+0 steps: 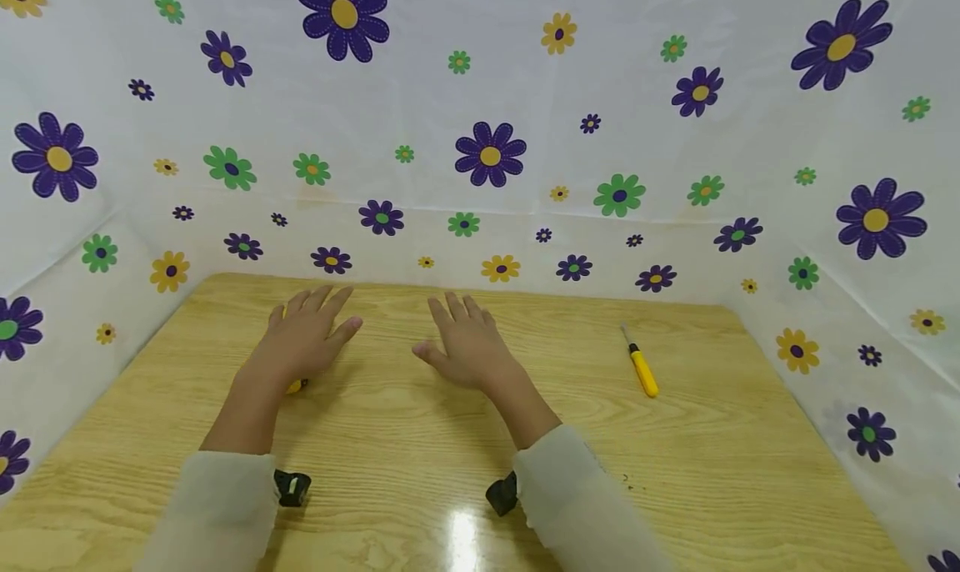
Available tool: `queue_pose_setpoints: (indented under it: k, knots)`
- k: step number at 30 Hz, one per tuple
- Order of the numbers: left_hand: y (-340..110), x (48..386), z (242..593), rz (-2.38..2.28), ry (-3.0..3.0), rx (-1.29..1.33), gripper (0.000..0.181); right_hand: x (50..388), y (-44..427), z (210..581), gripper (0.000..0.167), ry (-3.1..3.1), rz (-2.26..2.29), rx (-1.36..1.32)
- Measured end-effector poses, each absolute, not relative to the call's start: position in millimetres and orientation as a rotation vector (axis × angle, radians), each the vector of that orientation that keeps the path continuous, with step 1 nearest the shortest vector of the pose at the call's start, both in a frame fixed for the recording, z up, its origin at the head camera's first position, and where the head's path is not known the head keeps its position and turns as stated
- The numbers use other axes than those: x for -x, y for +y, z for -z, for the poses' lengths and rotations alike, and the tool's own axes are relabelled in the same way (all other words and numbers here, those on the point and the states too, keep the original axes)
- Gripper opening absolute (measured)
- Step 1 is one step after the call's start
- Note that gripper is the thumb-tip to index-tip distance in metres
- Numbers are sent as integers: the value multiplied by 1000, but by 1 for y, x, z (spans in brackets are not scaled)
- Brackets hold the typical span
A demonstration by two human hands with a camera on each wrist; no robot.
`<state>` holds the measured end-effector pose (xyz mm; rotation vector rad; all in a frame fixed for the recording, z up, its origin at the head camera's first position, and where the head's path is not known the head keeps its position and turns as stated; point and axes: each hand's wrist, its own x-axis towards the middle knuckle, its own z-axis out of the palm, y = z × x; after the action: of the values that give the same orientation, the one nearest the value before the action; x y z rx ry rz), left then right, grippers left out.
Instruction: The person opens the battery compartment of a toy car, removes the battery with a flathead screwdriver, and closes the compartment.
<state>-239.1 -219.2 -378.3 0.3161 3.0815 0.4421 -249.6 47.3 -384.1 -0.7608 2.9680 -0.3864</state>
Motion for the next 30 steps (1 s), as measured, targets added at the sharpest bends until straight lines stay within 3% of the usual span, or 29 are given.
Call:
queue_pose_setpoints:
  k: [17, 30]
  knots:
    - [-304, 236, 407, -544, 2983, -190, 78, 230, -28, 390, 77, 2902, 200, 967]
    - [-326, 241, 413, -830, 2834, -235, 70, 227, -79, 396, 79, 2812, 99, 1023]
